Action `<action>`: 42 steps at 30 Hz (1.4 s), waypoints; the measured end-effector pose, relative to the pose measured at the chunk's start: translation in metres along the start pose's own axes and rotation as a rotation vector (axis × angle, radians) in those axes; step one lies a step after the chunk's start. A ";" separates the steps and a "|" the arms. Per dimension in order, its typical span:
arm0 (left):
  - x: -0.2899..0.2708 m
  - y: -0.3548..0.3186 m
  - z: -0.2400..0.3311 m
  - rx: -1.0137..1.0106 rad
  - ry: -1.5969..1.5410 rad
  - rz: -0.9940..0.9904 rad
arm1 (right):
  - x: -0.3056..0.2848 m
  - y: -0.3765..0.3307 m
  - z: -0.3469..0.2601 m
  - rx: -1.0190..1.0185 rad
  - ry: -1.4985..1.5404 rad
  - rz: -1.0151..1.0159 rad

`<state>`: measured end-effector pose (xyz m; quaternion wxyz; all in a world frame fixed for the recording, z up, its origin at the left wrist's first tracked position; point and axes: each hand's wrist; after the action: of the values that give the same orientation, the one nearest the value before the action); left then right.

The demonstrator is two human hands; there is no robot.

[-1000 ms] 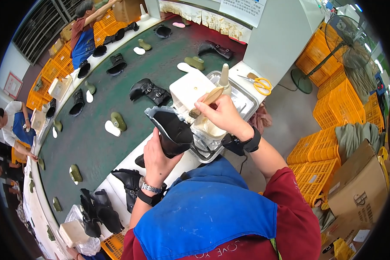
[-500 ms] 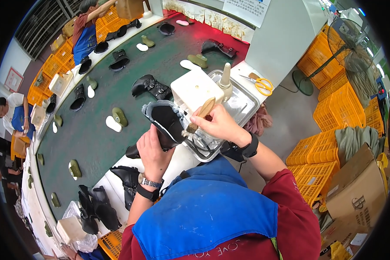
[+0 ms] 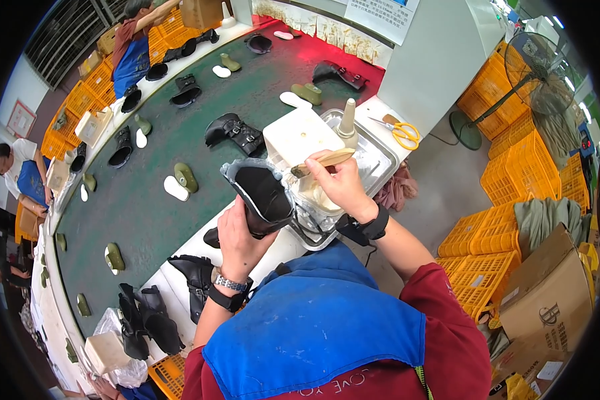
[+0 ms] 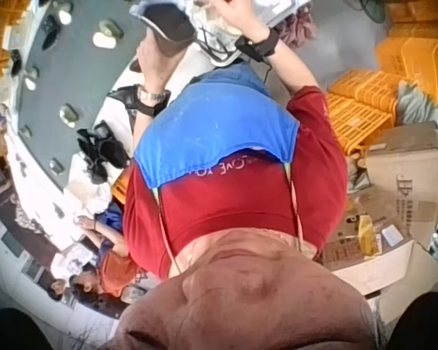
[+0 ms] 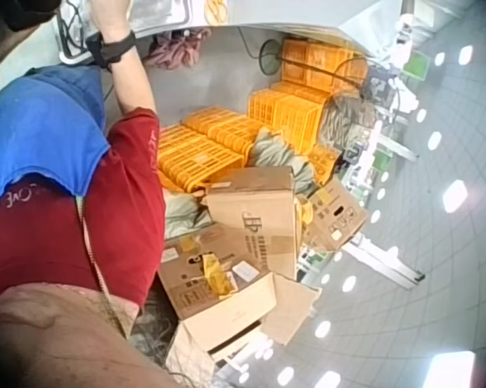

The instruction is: The recorder takes shoe uppers from a box and applies glue to the inner edges using a brush at a factory workstation.

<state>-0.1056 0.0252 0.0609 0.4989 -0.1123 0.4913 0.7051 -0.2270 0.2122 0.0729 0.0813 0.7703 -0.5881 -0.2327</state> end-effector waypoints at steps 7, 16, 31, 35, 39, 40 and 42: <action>-0.002 0.000 -0.009 0.035 0.047 0.029 | -0.010 0.001 -0.017 0.143 0.194 0.025; -0.007 0.010 -0.015 0.143 0.123 0.152 | 0.005 -0.013 -0.035 -0.158 0.007 -0.218; -0.007 -0.003 -0.028 0.133 0.300 0.156 | 0.012 -0.022 -0.033 0.223 0.204 -0.328; -0.006 -0.005 -0.025 0.170 0.207 0.123 | 0.014 -0.013 -0.019 -0.125 -0.098 -0.190; -0.005 -0.006 -0.029 0.041 0.024 0.004 | 0.015 -0.008 -0.021 -0.243 -0.120 -0.042; -0.004 -0.006 -0.030 0.042 0.024 0.007 | 0.015 -0.007 -0.022 -0.233 -0.115 -0.007; -0.002 -0.005 -0.030 -0.018 -0.124 -0.006 | 0.009 -0.006 -0.018 -0.122 -0.059 -0.013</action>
<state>-0.1105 0.0002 0.0441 0.5295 -0.0745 0.4528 0.7135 -0.2113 0.2026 0.0837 0.1093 0.7606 -0.5700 -0.2910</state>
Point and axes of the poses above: each hand's wrist, its own y-axis towards the middle knuckle, its own x-axis out of the palm, z = x × y, and after that the axes turned 9 degrees about -y, right-handed
